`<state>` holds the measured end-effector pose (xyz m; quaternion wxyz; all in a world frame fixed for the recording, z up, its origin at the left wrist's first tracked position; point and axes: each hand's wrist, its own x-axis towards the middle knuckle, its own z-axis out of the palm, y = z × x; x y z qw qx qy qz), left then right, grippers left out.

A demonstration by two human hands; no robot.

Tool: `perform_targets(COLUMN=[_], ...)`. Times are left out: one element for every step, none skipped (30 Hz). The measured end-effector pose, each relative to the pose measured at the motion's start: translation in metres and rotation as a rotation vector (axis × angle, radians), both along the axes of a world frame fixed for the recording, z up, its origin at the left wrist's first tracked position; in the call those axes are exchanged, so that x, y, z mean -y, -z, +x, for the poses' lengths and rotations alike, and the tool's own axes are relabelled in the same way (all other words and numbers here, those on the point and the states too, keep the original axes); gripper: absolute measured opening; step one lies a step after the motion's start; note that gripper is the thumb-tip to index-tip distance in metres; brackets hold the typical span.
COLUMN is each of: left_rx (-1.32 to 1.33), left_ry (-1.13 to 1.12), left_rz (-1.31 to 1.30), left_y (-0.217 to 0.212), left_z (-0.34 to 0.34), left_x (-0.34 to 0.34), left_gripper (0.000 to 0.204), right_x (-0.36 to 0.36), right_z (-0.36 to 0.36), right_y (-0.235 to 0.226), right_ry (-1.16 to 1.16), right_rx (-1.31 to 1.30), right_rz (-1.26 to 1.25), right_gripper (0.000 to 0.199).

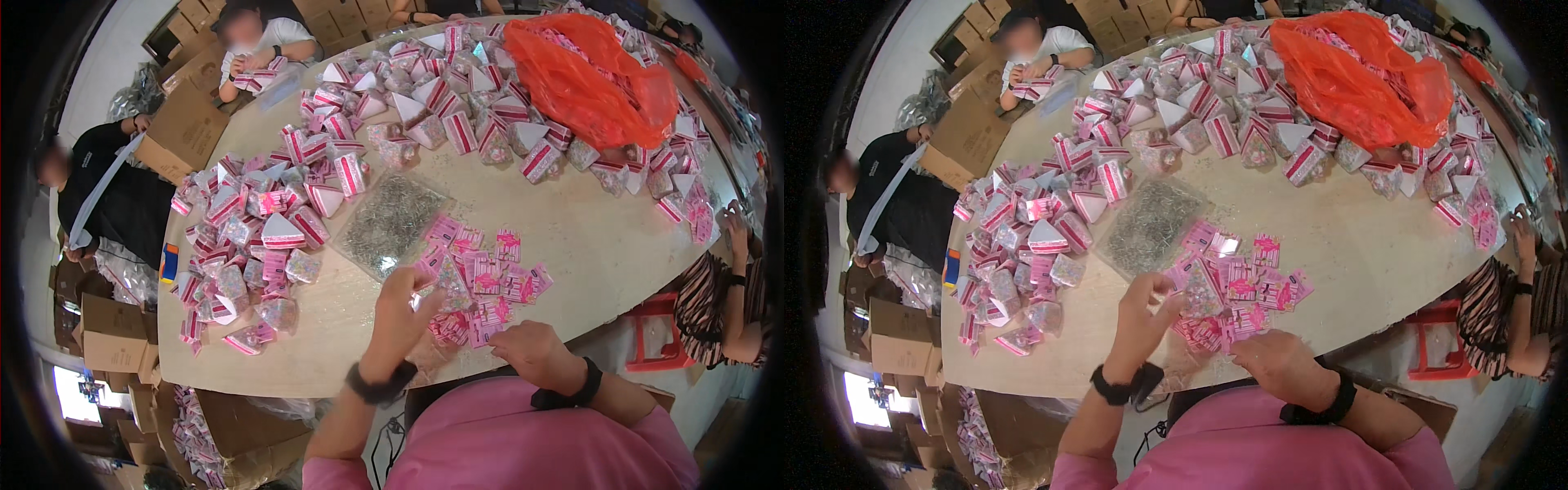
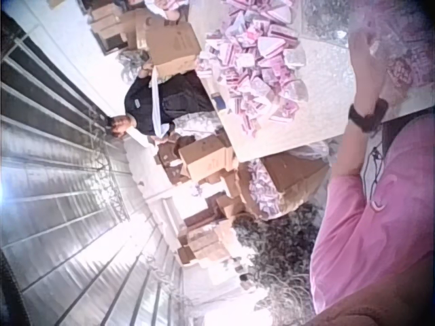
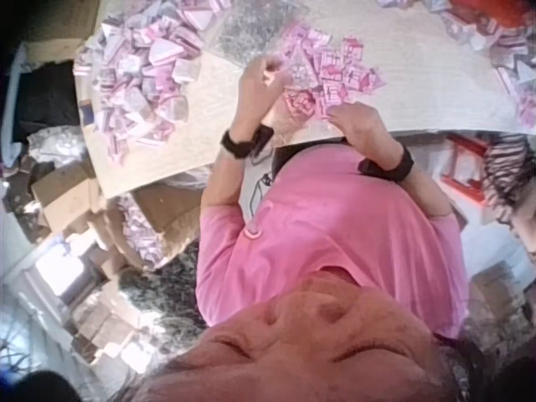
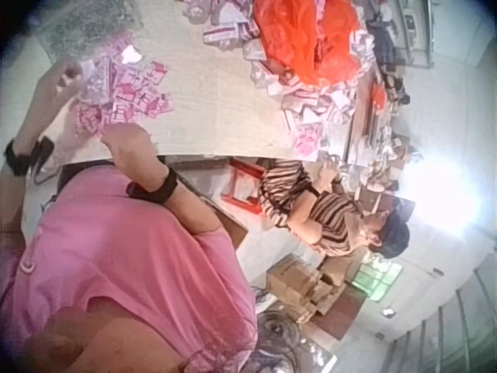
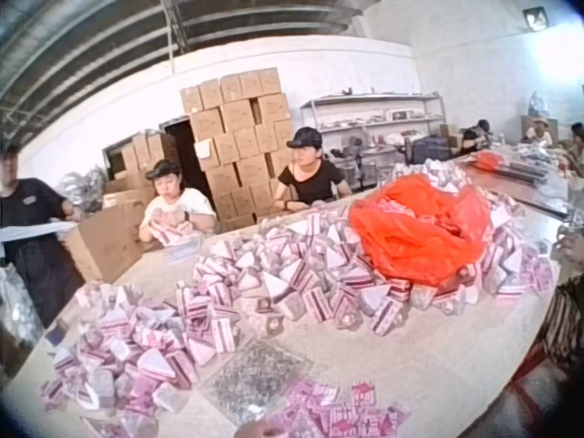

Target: Packing small pink packets and beads into triangular bags and larger cardboard containers in a production assembly line setting.

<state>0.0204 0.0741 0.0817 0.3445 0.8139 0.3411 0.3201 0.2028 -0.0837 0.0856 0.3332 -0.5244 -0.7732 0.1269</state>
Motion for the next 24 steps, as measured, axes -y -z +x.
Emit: perform_targets(left_rx=[0.005, 0.01, -0.059, -0.128, -0.197, -0.273, -0.348, -0.423, -0.392, -0.329, -0.266, -0.203, -0.172, -0.141, -0.109, -0.028, 0.053, 0.137, 0.256, 0.375, 0.497, 0.634, 0.772, 0.914], left_ry=[-0.002, -0.003, 0.031, 0.064, 0.097, 0.122, 0.145, 0.167, 0.167, 0.142, 0.116, 0.089, 0.078, 0.068, 0.054, 0.018, -0.02, -0.059, -0.081, -0.104, -0.131, -0.078, -0.024, 0.03], left_rz=[-0.009, -0.019, -0.024, -0.028, -0.032, -0.045, -0.057, -0.068, -0.026, -0.035, -0.044, -0.053, -0.01, 0.034, 0.078, -0.121, -0.321, -0.52, -0.582, -0.644, -0.699, -0.8, -0.9, -0.993], left_y=[0.008, 0.014, 0.019, 0.023, 0.025, 0.025, 0.025, 0.026, 0.034, 0.039, 0.043, 0.046, 0.049, 0.053, 0.055, 0.056, 0.056, 0.056, 0.053, 0.048, 0.043, 0.039, 0.034, 0.028], left_z=[0.006, 0.009, 0.013, 0.017, 0.02, 0.024, 0.027, 0.03, 0.029, 0.03, 0.031, 0.032, 0.032, 0.032, 0.032, 0.03, 0.028, 0.027, 0.024, 0.02, 0.016, 0.013, 0.01, 0.007], left_x=[-0.014, -0.022, -0.027, -0.03, -0.031, -0.028, -0.024, -0.019, -0.013, -0.008, -0.003, 0.001, 0.003, 0.004, 0.005, 0.006, 0.007, 0.007, 0.004, 0.0, -0.003, -0.003, -0.001, 0.0], left_gripper=[0.029, 0.033, 0.04, 0.046, 0.053, 0.056, 0.059, 0.062, 0.066, 0.065, 0.064, 0.063, 0.061, 0.06, 0.058, 0.055, 0.053, 0.05, 0.049, 0.047, 0.046, 0.043, 0.041, 0.039], right_x=[0.001, 0.001, 0.001, 0.002, 0.002, 0.003, 0.004, 0.003, 0.002, 0.0, -0.004, -0.01, -0.016, -0.022, -0.026, -0.029, -0.028, -0.028, -0.028, -0.028, -0.028, -0.028, -0.029, -0.031], right_z=[0.0, 0.0, 0.0, 0.0, 0.001, 0.002, 0.003, 0.004, 0.003, 0.001, -0.001, -0.003, -0.005, -0.007, -0.01, -0.011, -0.011, -0.011, -0.012, -0.01, -0.008, -0.007, -0.006, -0.006], right_y=[-0.001, -0.002, -0.003, -0.003, -0.003, 0.0, 0.004, 0.007, 0.011, 0.014, 0.015, 0.014, 0.012, 0.011, 0.01, 0.01, 0.011, 0.011, 0.012, 0.012, 0.013, 0.012, 0.009, 0.003], right_ry=[-0.004, -0.003, 0.002, 0.008, 0.018, 0.032, 0.045, 0.058, 0.076, 0.093, 0.086, 0.08, 0.072, 0.07, 0.065, 0.06, 0.087, 0.115, 0.142, 0.165, 0.183, 0.199, 0.213, 0.221], right_rx=[0.017, 0.014, 0.011, 0.009, -0.011, -0.033, -0.055, -0.123, -0.193, -0.264, -0.32, -0.376, -0.432, -0.482, -0.532, -0.583, -0.629, -0.672, -0.716, -0.741, -0.765, -0.788, -0.808, -0.825], right_rz=[-0.024, -0.041, -0.06, -0.079, -0.103, -0.132, -0.16, -0.223, -0.287, -0.351, -0.414, -0.477, -0.539, -0.579, -0.617, -0.656, -0.711, -0.766, -0.821, -0.849, -0.873, -0.898, -0.895, -0.894], right_gripper=[0.014, 0.014, 0.014, 0.013, 0.014, 0.014, 0.015, 0.016, 0.016, 0.017, 0.017, 0.018, 0.018, 0.018, 0.018, 0.018, 0.018, 0.018, 0.018, 0.018, 0.018, 0.018, 0.017, 0.017])
